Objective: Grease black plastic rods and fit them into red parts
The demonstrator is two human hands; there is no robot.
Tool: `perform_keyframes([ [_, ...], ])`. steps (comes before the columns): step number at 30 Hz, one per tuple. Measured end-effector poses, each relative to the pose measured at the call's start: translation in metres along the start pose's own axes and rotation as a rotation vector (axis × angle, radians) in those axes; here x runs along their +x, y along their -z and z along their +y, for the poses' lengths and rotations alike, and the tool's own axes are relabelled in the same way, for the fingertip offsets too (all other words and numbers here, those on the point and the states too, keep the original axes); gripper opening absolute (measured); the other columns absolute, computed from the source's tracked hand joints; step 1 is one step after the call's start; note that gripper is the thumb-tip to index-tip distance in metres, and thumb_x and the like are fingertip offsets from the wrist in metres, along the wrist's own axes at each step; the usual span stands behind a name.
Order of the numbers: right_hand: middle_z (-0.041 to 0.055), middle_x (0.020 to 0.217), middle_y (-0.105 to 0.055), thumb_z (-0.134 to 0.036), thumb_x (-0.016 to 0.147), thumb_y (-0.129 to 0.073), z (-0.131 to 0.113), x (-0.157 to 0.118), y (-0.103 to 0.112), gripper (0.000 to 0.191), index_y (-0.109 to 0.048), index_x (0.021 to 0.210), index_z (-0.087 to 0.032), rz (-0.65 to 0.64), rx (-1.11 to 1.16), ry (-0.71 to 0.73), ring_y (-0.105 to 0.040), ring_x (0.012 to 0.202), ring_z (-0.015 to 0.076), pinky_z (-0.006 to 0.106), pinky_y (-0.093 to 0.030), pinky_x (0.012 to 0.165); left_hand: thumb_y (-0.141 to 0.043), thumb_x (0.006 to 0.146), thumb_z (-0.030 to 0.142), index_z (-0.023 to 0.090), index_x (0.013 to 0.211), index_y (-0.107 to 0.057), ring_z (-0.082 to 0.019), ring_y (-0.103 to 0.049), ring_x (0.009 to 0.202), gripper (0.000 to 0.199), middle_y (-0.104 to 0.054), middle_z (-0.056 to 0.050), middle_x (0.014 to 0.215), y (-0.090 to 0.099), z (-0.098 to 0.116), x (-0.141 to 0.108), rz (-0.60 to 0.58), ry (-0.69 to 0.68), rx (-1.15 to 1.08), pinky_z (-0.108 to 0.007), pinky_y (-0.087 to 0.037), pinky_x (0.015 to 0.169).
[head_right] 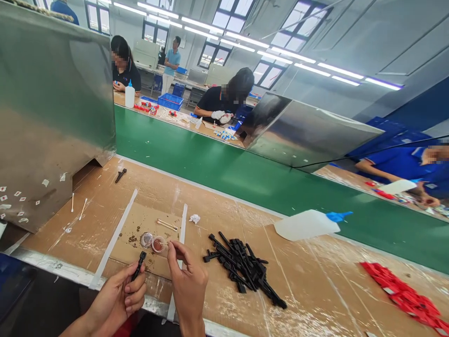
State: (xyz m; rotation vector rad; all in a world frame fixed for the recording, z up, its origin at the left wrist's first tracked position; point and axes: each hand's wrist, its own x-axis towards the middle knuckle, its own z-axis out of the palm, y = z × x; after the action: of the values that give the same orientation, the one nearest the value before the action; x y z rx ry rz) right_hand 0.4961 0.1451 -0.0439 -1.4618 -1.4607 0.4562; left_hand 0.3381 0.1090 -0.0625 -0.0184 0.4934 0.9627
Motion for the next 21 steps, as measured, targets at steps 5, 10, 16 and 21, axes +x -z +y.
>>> perform_keyframes([
  [5, 0.0037, 0.087, -0.077, -0.034, 0.088, -0.067, -0.018, -0.006, 0.002, 0.017, -0.074, 0.094, -0.02, -0.014, 0.03, 0.025, -0.074, 0.074, 0.017, 0.023, -0.059, 0.072, -0.075, 0.078, 0.042, 0.013, 0.087, -0.061, -0.003, -0.019, 0.041, 0.033, -0.031, 0.012, 0.049, 0.001, 0.0, 0.003, 0.024, 0.02, -0.007, -0.019, -0.014, 0.042],
  [10, 0.0015, 0.086, -0.077, -0.03, 0.089, -0.066, -0.034, -0.008, 0.0, 0.011, -0.074, 0.093, -0.023, -0.057, -0.002, 0.137, -0.072, 0.071, 0.0149, 0.021, -0.059, 0.069, -0.074, 0.079, 0.043, 0.014, 0.087, -0.06, -0.004, -0.019, 0.04, 0.034, -0.03, 0.012, 0.049, -0.001, 0.0, 0.002, 0.048, 0.013, 0.009, -0.02, -0.013, 0.042],
  [16, 0.0011, 0.09, -0.077, -0.025, 0.09, -0.065, -0.03, -0.011, -0.005, 0.01, -0.072, 0.098, -0.022, -0.093, -0.013, 0.215, -0.074, 0.074, 0.0145, 0.019, -0.059, 0.069, -0.076, 0.075, 0.046, 0.015, 0.085, -0.059, -0.004, -0.018, 0.04, 0.036, -0.029, 0.012, 0.048, -0.003, 0.001, -0.001, 0.057, 0.027, 0.027, -0.02, -0.011, 0.043],
  [21, 0.0014, 0.091, -0.077, -0.023, 0.091, -0.064, -0.026, -0.013, -0.008, 0.011, -0.071, 0.099, -0.021, -0.111, -0.056, 0.252, -0.074, 0.077, 0.0149, 0.02, -0.059, 0.072, -0.08, 0.069, 0.05, 0.016, 0.081, -0.057, -0.003, -0.018, 0.039, 0.043, -0.03, 0.013, 0.046, -0.004, 0.0, 0.0, 0.072, 0.014, 0.052, -0.02, -0.01, 0.043],
])
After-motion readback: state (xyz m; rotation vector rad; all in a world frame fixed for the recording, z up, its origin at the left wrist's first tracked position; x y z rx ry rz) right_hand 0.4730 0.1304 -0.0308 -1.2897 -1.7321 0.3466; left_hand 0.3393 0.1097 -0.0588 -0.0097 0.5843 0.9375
